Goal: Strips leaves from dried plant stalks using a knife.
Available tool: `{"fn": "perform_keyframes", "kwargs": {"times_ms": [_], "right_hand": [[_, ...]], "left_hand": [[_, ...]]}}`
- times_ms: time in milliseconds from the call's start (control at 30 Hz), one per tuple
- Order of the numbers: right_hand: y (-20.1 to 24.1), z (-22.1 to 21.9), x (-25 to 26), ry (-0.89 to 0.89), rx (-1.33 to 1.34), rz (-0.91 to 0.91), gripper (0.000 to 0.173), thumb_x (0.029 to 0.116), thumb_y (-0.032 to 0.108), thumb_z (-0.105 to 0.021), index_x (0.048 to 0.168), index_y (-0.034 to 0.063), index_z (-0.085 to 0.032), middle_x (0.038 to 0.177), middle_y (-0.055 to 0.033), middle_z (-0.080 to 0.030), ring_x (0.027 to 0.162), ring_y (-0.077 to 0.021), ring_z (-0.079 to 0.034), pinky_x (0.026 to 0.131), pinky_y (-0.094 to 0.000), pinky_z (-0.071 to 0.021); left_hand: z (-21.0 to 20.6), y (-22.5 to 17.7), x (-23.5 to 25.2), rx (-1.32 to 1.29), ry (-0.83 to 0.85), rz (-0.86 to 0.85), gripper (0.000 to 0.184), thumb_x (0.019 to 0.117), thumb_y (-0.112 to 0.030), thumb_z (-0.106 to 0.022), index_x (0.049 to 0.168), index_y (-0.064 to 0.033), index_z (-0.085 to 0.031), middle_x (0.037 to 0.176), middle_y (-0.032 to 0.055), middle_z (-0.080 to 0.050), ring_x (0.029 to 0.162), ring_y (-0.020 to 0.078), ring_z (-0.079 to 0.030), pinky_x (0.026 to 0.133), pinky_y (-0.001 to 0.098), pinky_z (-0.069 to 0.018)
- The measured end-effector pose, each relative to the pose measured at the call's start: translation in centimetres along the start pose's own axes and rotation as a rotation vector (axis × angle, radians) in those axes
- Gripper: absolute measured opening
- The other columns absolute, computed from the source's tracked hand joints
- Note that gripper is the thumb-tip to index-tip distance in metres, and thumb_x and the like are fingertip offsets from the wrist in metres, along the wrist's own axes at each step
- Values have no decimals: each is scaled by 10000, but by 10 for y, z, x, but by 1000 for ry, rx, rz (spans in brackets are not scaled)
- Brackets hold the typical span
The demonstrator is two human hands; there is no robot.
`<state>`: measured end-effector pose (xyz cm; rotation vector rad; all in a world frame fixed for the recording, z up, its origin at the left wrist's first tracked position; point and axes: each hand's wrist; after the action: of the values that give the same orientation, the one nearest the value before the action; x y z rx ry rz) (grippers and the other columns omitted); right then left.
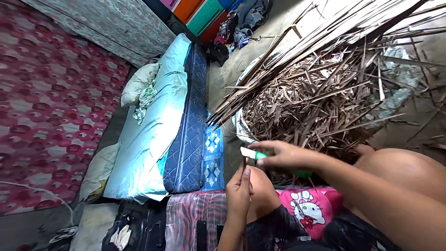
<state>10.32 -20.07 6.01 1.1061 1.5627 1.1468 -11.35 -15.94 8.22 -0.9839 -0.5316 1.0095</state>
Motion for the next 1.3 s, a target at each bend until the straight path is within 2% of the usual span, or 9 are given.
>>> {"fn": "perform_keyframes", "kwargs": {"times_ms": [67, 133, 367, 500, 600, 767, 900, 1133, 1300], "right_hand": [[-7, -14, 5, 93, -10, -5, 577, 1065, 221, -576, 1601, 178, -366, 876, -94, -642, 555, -120, -547, 520, -291, -484], [-9, -19, 6, 85, 21, -6, 571, 1074, 215, -567, 1606, 184, -362, 871, -77, -635, 544, -98, -541, 504, -258, -472], [-3, -8, 6, -34, 76, -36, 572, 1091, 240, -539, 1625, 204, -335, 893, -54, -619, 553, -76, -532, 511, -233, -468], [-4, -14, 7, 74, 61, -84, 635, 1094, 238, -532, 1656, 233, -238, 855, -61, -599, 536, -95, -515, 503, -254, -460], [-5, -18, 9, 57, 40, -104, 659, 1090, 243, -545, 1663, 241, -219, 836, -65, -592, 519, -100, -502, 495, -256, -448], [-7, -26, 11, -99, -58, -45, 593, 1088, 263, -551, 1632, 195, -326, 1019, -115, -658, 618, -123, -543, 581, -293, -482], [-12, -25, 13, -187, -131, 16, 541, 1091, 268, -532, 1601, 153, -394, 1266, -140, -667, 836, -162, -655, 774, -352, -547], [-12, -12, 18, -341, -84, -4, 534, 1096, 271, -515, 1600, 140, -393, 1250, -155, -663, 799, -172, -646, 727, -356, -552], [0, 24, 12, -361, 51, -74, 540, 1099, 278, -528, 1604, 166, -374, 866, -74, -601, 576, -93, -527, 527, -245, -464]], "left_hand": [[-3, -4, 5, 17, -9, 18, 279, 1075, -145, -440, 987, -13, -668, 529, -83, -514, 413, -17, -453, 404, 141, -386], [-5, -5, 9, 25, -8, 33, 301, 1079, -141, -423, 910, -30, -646, 548, -68, -524, 425, -6, -471, 407, 147, -398], [-16, 0, 14, 136, -65, -33, 331, 1049, -93, -517, 1293, 106, -621, 623, -46, -578, 486, -31, -492, 463, 141, -423], [-20, 5, 21, 417, -193, -138, 244, 989, -95, -522, 851, -2, -701, 628, -20, -580, 550, 4, -544, 563, 190, -473], [-24, 3, 23, 536, -219, -151, 298, 991, -108, -510, 746, -33, -662, 605, -9, -556, 561, 47, -556, 576, 243, -482], [-27, -3, 26, 564, -216, -160, 287, 1007, -104, -491, 876, -4, -726, 681, 36, -622, 608, 95, -590, 611, 297, -507], [-28, -5, 23, 556, -174, -150, 325, 1041, -104, -506, 1245, 61, -699, 975, 172, -752, 770, 171, -689, 757, 356, -564], [-31, -6, 20, 559, -117, -151, 356, 1068, -181, -505, 1341, -23, -669, 1225, 144, -731, 1081, 222, -721, 958, 420, -546], [-34, -1, 16, 563, -86, -143, 348, 1068, -221, -503, 1278, -47, -718, 1304, 96, -705, 1126, 202, -706, 983, 432, -530]]}}
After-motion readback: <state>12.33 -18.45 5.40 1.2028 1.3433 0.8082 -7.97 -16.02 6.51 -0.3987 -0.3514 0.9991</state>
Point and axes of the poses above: each hand's wrist, its own x-axis towards the middle knuckle, its own z-axis out of the back of the hand, y = z × x
